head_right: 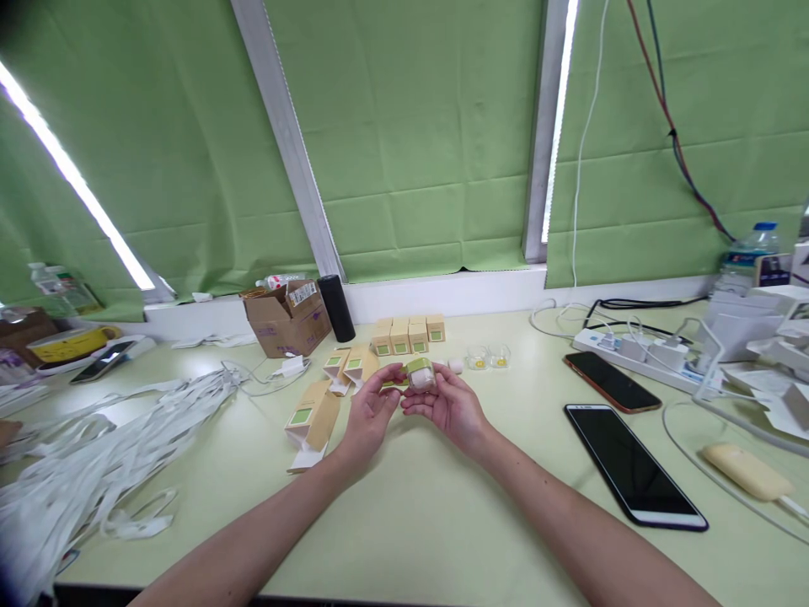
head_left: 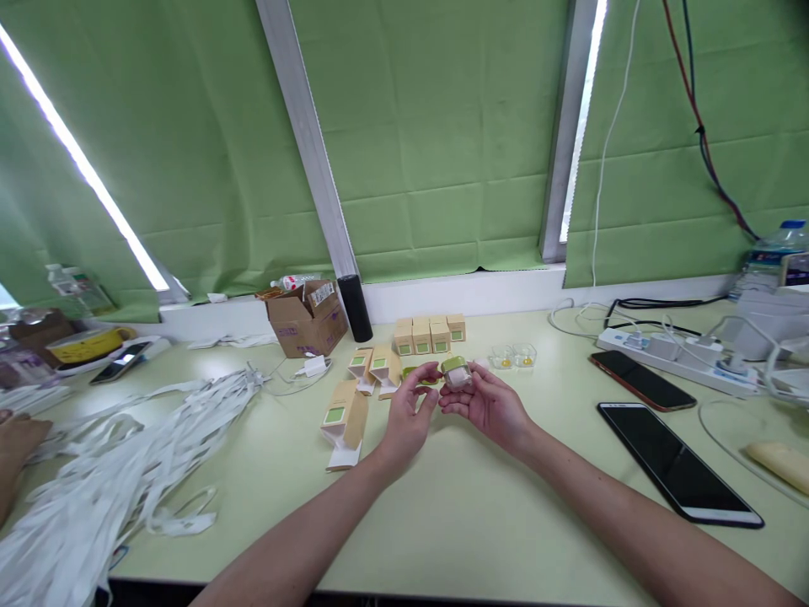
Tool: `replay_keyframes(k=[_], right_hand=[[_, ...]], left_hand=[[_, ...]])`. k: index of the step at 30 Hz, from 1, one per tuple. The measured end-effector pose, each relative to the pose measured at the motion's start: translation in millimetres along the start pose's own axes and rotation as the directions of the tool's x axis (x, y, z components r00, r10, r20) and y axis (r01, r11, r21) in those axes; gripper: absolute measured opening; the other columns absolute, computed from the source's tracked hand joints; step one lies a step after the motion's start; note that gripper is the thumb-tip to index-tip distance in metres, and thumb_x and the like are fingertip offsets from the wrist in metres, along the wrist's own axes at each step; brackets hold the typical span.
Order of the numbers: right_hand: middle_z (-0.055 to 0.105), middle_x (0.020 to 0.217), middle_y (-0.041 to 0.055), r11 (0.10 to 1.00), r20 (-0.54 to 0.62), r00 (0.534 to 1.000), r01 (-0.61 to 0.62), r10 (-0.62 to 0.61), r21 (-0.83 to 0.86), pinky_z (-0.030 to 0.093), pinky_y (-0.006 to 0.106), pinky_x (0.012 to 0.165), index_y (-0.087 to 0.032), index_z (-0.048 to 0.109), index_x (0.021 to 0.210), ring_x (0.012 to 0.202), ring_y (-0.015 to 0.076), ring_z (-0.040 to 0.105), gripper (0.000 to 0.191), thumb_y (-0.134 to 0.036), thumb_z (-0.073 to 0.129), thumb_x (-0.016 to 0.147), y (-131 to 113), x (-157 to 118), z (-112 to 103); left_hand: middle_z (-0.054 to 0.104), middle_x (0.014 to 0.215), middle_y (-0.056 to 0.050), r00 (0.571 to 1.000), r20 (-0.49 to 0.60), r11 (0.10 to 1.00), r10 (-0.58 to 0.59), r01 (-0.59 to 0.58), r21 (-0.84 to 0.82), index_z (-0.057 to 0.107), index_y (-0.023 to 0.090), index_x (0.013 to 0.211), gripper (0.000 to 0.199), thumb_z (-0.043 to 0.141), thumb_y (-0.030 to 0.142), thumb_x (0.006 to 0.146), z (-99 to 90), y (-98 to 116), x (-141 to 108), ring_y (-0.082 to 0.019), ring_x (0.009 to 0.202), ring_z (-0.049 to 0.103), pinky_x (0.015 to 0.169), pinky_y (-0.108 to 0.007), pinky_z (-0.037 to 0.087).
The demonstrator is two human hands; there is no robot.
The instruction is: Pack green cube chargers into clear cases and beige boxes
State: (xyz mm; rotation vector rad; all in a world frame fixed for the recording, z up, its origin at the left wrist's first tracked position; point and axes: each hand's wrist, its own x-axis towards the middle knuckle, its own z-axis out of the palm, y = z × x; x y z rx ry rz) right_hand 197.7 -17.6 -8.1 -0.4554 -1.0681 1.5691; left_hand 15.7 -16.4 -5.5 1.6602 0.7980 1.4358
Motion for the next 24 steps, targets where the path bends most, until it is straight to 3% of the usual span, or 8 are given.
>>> replay_keyframes(k=[9, 15, 20, 24], right_hand=[[0.077, 0.099, 0.0091, 1.000, -0.011, 1.000, 0.005, -0.005, -0.018, 0.057, 0.058, 0.092, -0.028, 0.062, 0.118, 0.093, 0.0316, 0.076, 0.040, -0.055, 0.067, 0.089, -2, -1, 1], [0.074, 0.111, 0.0067, 1.000, -0.063, 0.998, 0.022, -0.021, 0.008, 0.058, 0.055, 0.093, -0.029, 0.064, 0.120, 0.098, 0.0296, 0.075, 0.048, -0.044, 0.084, 0.079, -3, 0, 3], [0.067, 0.124, 0.0086, 0.974, -0.153, 0.982, 0.078, -0.112, -0.212, 0.060, 0.051, 0.093, -0.025, 0.065, 0.119, 0.106, 0.0278, 0.069, 0.056, -0.045, 0.090, 0.073, 5, 1, 2], [0.060, 0.123, 0.0082, 0.865, -0.168, 0.954, 0.139, -0.247, -0.483, 0.060, 0.046, 0.092, -0.028, 0.062, 0.121, 0.110, 0.0267, 0.062, 0.057, -0.044, 0.089, 0.073, 11, 1, 1]], left_hand=[[0.069, 0.123, -0.011, 1.000, -0.009, 1.000, 0.016, -0.016, 0.016, 0.066, 0.025, 0.130, 0.039, 0.070, 0.042, 0.095, 1.1, 3, -1, -0.026, 0.117, 0.064, 0.104, -0.041, 0.050], [0.068, 0.123, -0.011, 0.999, -0.039, 0.998, 0.006, -0.003, 0.068, 0.064, 0.024, 0.126, 0.037, 0.070, 0.042, 0.095, 2.6, 6, -1, -0.025, 0.116, 0.063, 0.097, -0.038, 0.050], [0.069, 0.123, -0.012, 0.997, -0.038, 0.993, -0.066, 0.070, 0.096, 0.064, 0.022, 0.126, 0.044, 0.074, 0.047, 0.091, 3.3, 4, -1, -0.027, 0.118, 0.062, 0.092, -0.037, 0.050], [0.069, 0.125, -0.014, 0.994, -0.026, 0.989, -0.108, 0.110, 0.101, 0.064, 0.022, 0.128, 0.052, 0.079, 0.049, 0.087, 4.2, 4, -1, -0.029, 0.119, 0.063, 0.092, -0.039, 0.051]])
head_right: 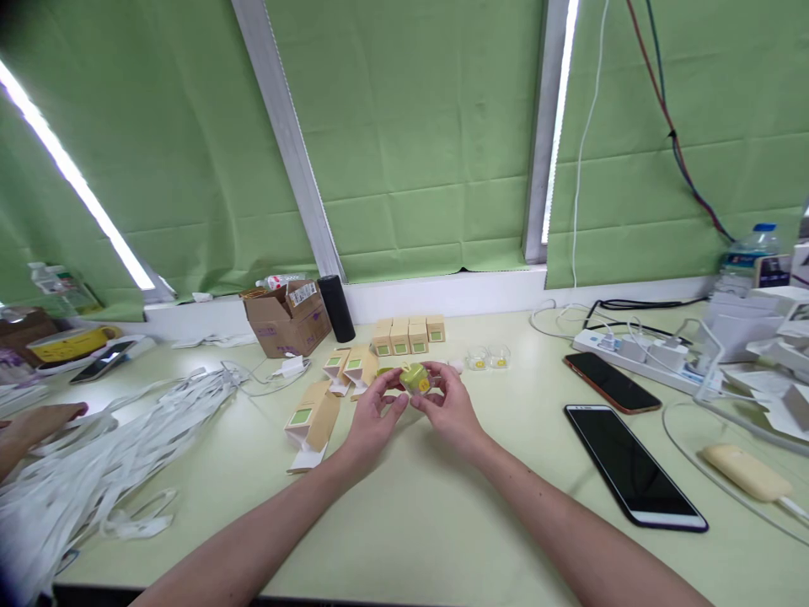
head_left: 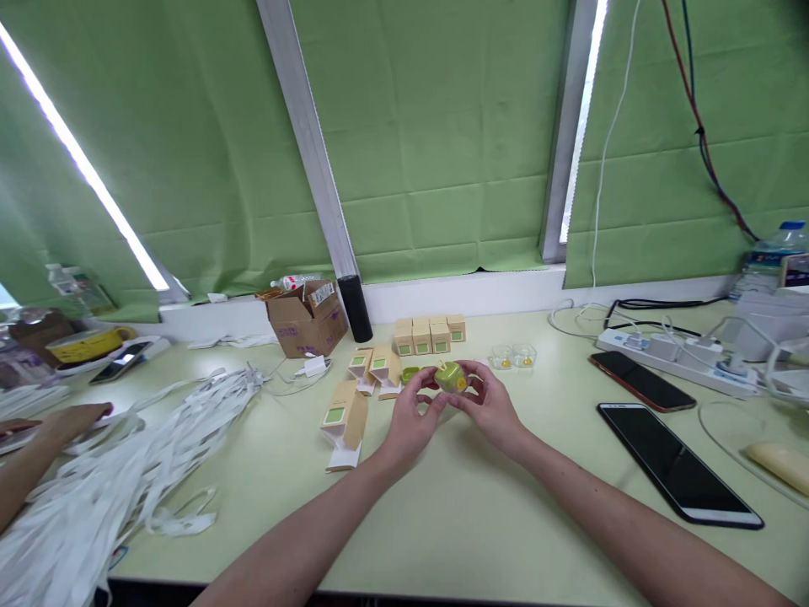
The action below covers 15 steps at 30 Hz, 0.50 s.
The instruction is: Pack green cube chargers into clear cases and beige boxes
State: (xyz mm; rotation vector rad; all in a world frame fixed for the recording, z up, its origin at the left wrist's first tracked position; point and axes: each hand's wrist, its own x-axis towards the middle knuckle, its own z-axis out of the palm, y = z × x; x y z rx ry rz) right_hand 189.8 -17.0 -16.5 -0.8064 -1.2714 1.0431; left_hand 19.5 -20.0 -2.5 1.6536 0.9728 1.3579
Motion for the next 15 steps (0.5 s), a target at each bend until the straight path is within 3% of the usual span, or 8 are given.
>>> replay_keyframes(k=[5, 9, 12, 15], right_hand=[[0.049, 0.127, 0.0080, 0.964, 0.055, 0.988, 0.155, -0.146, -0.216, 0.060, 0.041, 0.088, -0.031, 0.058, 0.120, 0.114, 0.0259, 0.055, 0.047, -0.033, 0.082, 0.079, 3, -5, 2], [0.050, 0.123, 0.0071, 0.961, 0.078, 0.984, 0.175, -0.161, -0.216, 0.058, 0.041, 0.087, -0.032, 0.049, 0.127, 0.115, 0.0259, 0.055, 0.059, -0.019, 0.075, 0.076, 5, -6, 0], [0.052, 0.126, 0.0076, 0.961, 0.093, 0.984, 0.168, -0.151, -0.218, 0.058, 0.042, 0.088, -0.033, 0.045, 0.134, 0.120, 0.0270, 0.055, 0.067, -0.014, 0.072, 0.075, 3, -5, -2], [0.052, 0.135, 0.0096, 0.939, 0.122, 0.972, 0.227, -0.202, -0.260, 0.058, 0.045, 0.090, -0.033, 0.047, 0.136, 0.122, 0.0282, 0.055, 0.060, -0.020, 0.070, 0.083, -3, -7, -3]], left_hand=[[0.072, 0.115, -0.011, 0.999, 0.040, 0.985, -0.032, 0.039, -0.170, 0.066, 0.021, 0.118, 0.051, 0.087, 0.046, 0.079, 2.2, 2, 0, -0.027, 0.110, 0.068, 0.094, -0.040, 0.055], [0.071, 0.122, -0.012, 0.997, 0.066, 0.950, -0.047, 0.065, -0.305, 0.066, 0.020, 0.119, 0.054, 0.090, 0.043, 0.076, 1.4, -1, 4, -0.027, 0.115, 0.068, 0.102, -0.042, 0.055], [0.069, 0.132, -0.012, 0.996, 0.068, 0.943, -0.049, 0.069, -0.325, 0.066, 0.022, 0.123, 0.056, 0.089, 0.043, 0.078, -1.0, -5, 6, -0.027, 0.123, 0.066, 0.107, -0.042, 0.053], [0.068, 0.135, -0.012, 0.996, 0.065, 0.956, -0.053, 0.069, -0.284, 0.066, 0.021, 0.126, 0.055, 0.086, 0.044, 0.081, -2.9, -9, 7, -0.028, 0.126, 0.065, 0.108, -0.042, 0.052]])
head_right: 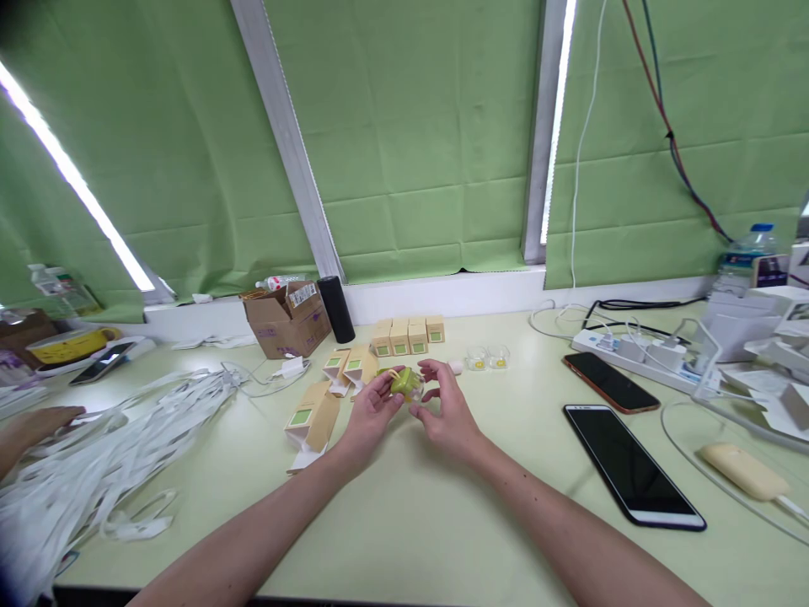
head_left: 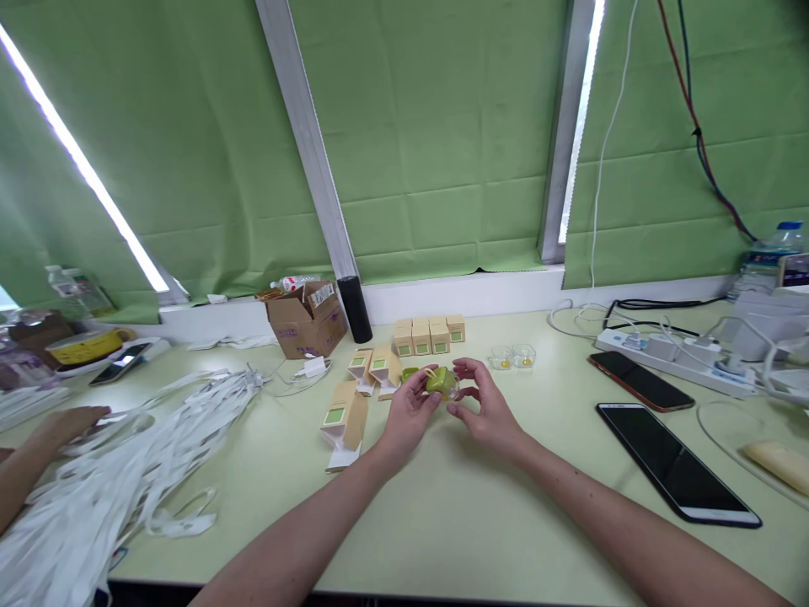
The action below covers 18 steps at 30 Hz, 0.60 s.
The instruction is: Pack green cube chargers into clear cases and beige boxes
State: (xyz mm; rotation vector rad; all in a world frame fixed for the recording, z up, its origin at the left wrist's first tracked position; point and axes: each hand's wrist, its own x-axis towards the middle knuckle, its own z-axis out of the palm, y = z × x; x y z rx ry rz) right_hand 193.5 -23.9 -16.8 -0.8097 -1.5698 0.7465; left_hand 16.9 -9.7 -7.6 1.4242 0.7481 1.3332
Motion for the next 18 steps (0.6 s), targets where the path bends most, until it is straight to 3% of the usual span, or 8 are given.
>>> replay_keyframes(k=[6, 11, 18], right_hand=[[0.057, 0.134, 0.0099, 0.988, 0.083, 0.990, 0.122, -0.115, -0.094, 0.058, 0.049, 0.095, -0.034, 0.061, 0.134, 0.121, 0.0292, 0.059, 0.042, -0.023, 0.063, 0.094, -5, 2, -3], [0.061, 0.128, 0.0089, 0.998, 0.072, 0.995, 0.066, -0.065, -0.018, 0.058, 0.049, 0.097, -0.031, 0.066, 0.127, 0.115, 0.0270, 0.063, 0.035, -0.027, 0.066, 0.092, 3, 6, -4], [0.068, 0.120, 0.0062, 0.997, 0.076, 0.996, -0.049, 0.053, -0.058, 0.056, 0.048, 0.097, -0.027, 0.063, 0.115, 0.106, 0.0252, 0.068, 0.030, -0.026, 0.072, 0.086, 7, 5, -6]], left_hand=[[0.072, 0.125, -0.013, 0.999, -0.039, 0.992, 0.001, 0.004, 0.129, 0.066, 0.021, 0.125, 0.052, 0.084, 0.043, 0.082, 1.2, -2, 0, -0.029, 0.119, 0.067, 0.098, -0.040, 0.053], [0.073, 0.115, -0.009, 0.994, -0.111, 0.978, 0.009, 0.015, 0.210, 0.065, 0.023, 0.115, 0.042, 0.085, 0.033, 0.080, 4.9, 2, 1, -0.025, 0.110, 0.068, 0.090, -0.037, 0.053], [0.075, 0.112, -0.007, 0.997, -0.048, 0.909, 0.061, -0.035, 0.416, 0.070, 0.023, 0.110, 0.027, 0.078, 0.026, 0.084, 3.3, 4, -3, -0.025, 0.102, 0.068, 0.093, -0.040, 0.050]])
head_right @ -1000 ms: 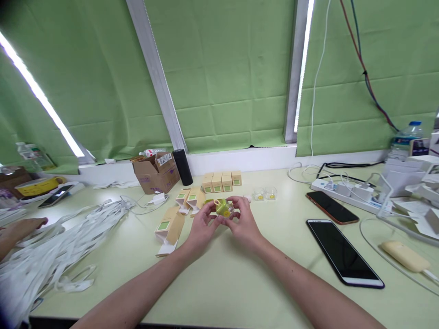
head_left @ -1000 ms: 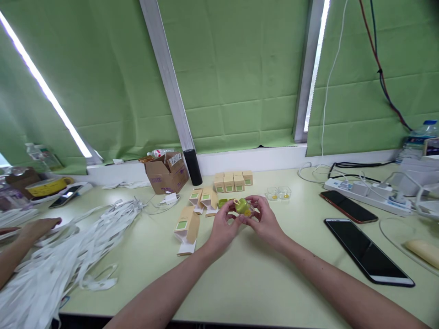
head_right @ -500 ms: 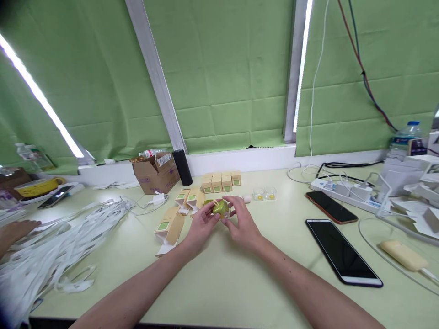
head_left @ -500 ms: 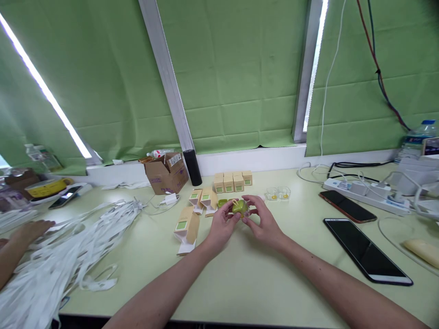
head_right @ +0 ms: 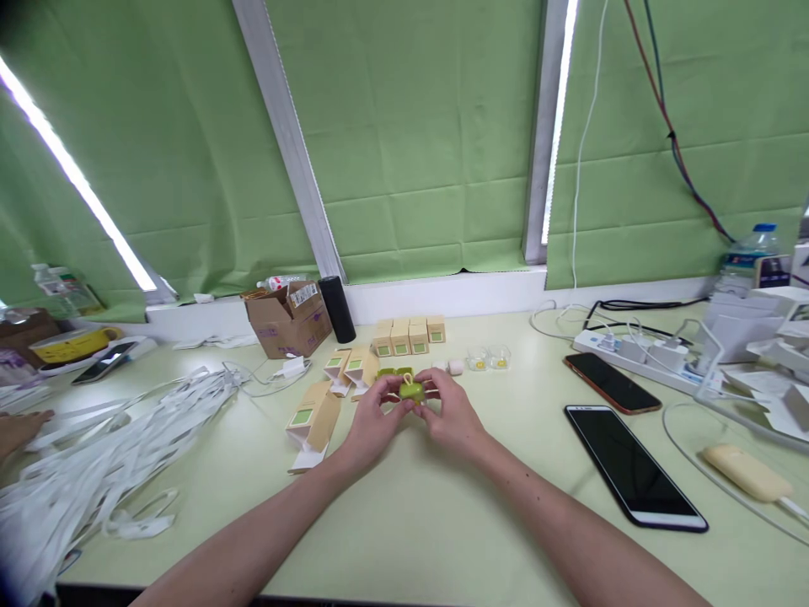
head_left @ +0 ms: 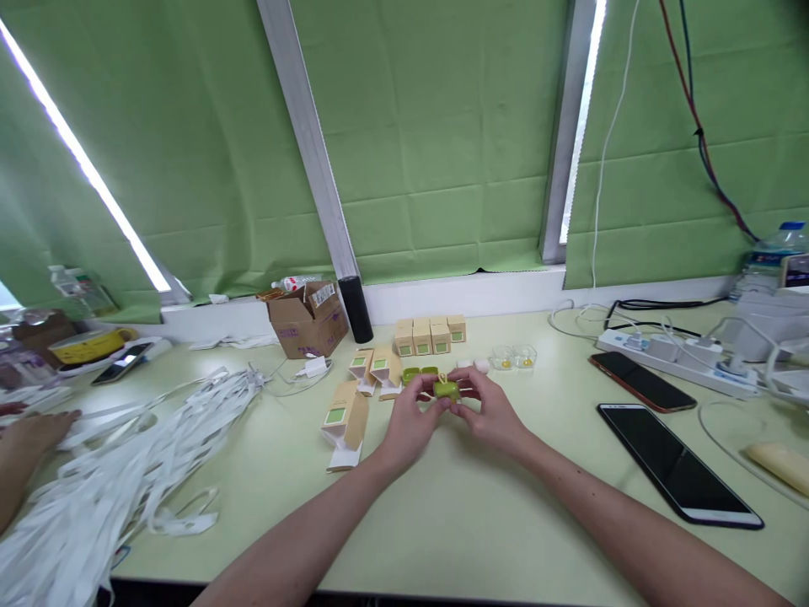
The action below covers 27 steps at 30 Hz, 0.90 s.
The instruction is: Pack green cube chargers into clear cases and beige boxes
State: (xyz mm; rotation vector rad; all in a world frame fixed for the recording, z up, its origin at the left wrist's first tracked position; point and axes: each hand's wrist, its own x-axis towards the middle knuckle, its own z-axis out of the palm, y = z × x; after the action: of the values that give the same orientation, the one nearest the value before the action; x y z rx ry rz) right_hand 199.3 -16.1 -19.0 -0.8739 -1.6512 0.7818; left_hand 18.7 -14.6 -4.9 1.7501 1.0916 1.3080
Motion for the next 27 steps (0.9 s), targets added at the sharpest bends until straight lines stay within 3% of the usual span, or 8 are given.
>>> replay_keyframes(k=[5, 9, 13, 15, 18, 20, 24, 27], right_hand=[[0.070, 0.114, 0.0051, 0.981, -0.025, 0.995, -0.097, 0.094, -0.168, 0.053, 0.045, 0.090, -0.028, 0.059, 0.113, 0.103, 0.0263, 0.065, 0.038, -0.026, 0.076, 0.079, 5, -1, 0], [0.067, 0.117, 0.0043, 0.980, -0.013, 0.990, -0.142, 0.142, -0.138, 0.051, 0.037, 0.076, -0.028, 0.053, 0.117, 0.084, 0.0202, 0.061, 0.046, -0.024, 0.074, 0.077, 5, 0, 1], [0.065, 0.118, 0.0020, 0.971, 0.011, 0.983, -0.179, 0.183, -0.156, 0.050, 0.035, 0.071, -0.029, 0.049, 0.118, 0.074, 0.0166, 0.058, 0.049, -0.019, 0.069, 0.075, 5, -1, 1], [0.065, 0.119, 0.0016, 0.964, 0.015, 0.981, -0.187, 0.193, -0.188, 0.050, 0.034, 0.071, -0.029, 0.049, 0.119, 0.075, 0.0165, 0.058, 0.050, -0.016, 0.068, 0.074, 7, -2, 1], [0.064, 0.123, 0.0022, 0.959, 0.034, 0.981, -0.182, 0.193, -0.218, 0.051, 0.035, 0.074, -0.030, 0.048, 0.122, 0.078, 0.0169, 0.059, 0.054, -0.014, 0.067, 0.074, 10, -3, 1], [0.064, 0.124, 0.0027, 0.956, 0.049, 0.981, -0.171, 0.188, -0.238, 0.052, 0.035, 0.075, -0.029, 0.048, 0.123, 0.079, 0.0172, 0.059, 0.054, -0.014, 0.067, 0.075, 12, -4, 0], [0.065, 0.125, 0.0043, 0.940, 0.080, 0.977, -0.166, 0.198, -0.297, 0.052, 0.036, 0.076, -0.029, 0.049, 0.128, 0.080, 0.0178, 0.062, 0.057, -0.011, 0.067, 0.077, 14, -5, -1], [0.066, 0.121, 0.0053, 0.919, 0.113, 0.968, -0.173, 0.225, -0.354, 0.053, 0.036, 0.079, -0.028, 0.047, 0.137, 0.087, 0.0202, 0.065, 0.068, -0.007, 0.068, 0.075, 16, -4, -3]], left_hand=[[0.076, 0.113, -0.007, 0.998, 0.045, 0.991, -0.039, 0.032, 0.133, 0.072, 0.024, 0.112, 0.036, 0.082, 0.024, 0.078, -1.2, 0, -1, -0.027, 0.103, 0.066, 0.091, -0.042, 0.049], [0.076, 0.114, -0.008, 0.998, 0.052, 0.994, -0.022, 0.016, 0.110, 0.070, 0.024, 0.116, 0.043, 0.082, 0.021, 0.075, -3.3, 2, -2, -0.028, 0.104, 0.066, 0.092, -0.041, 0.049], [0.076, 0.116, -0.009, 1.000, 0.000, 0.992, 0.017, -0.017, 0.125, 0.068, 0.024, 0.119, 0.038, 0.070, 0.019, 0.082, -9.4, -1, 1, -0.026, 0.107, 0.067, 0.094, -0.041, 0.048], [0.077, 0.115, -0.008, 0.998, -0.051, 0.984, 0.042, -0.033, 0.177, 0.070, 0.022, 0.110, 0.032, 0.061, 0.013, 0.080, -14.3, -1, 5, -0.025, 0.109, 0.067, 0.095, -0.041, 0.047], [0.078, 0.100, -0.006, 0.991, -0.122, 0.976, 0.061, -0.034, 0.214, 0.067, 0.020, 0.082, 0.016, 0.052, 0.015, 0.082, -23.8, 4, 14, -0.024, 0.101, 0.070, 0.091, -0.039, 0.047], [0.077, 0.091, -0.005, 0.984, -0.163, 0.981, 0.075, -0.043, 0.188, 0.061, 0.021, 0.072, 0.016, 0.051, 0.019, 0.084, -31.6, 12, 19, -0.023, 0.095, 0.070, 0.085, -0.036, 0.049], [0.075, 0.084, -0.004, 0.967, -0.217, 0.972, 0.133, -0.085, 0.217, 0.060, 0.021, 0.071, 0.018, 0.049, 0.023, 0.084, -52.9, 34, 31, -0.021, 0.083, 0.067, 0.074, -0.032, 0.048], [0.073, 0.082, -0.005, 0.952, -0.226, 0.918, 0.205, -0.108, 0.381, 0.062, 0.021, 0.073, 0.029, 0.045, 0.034, 0.093, -75.4, 50, 38, -0.022, 0.083, 0.065, 0.074, -0.033, 0.047]])
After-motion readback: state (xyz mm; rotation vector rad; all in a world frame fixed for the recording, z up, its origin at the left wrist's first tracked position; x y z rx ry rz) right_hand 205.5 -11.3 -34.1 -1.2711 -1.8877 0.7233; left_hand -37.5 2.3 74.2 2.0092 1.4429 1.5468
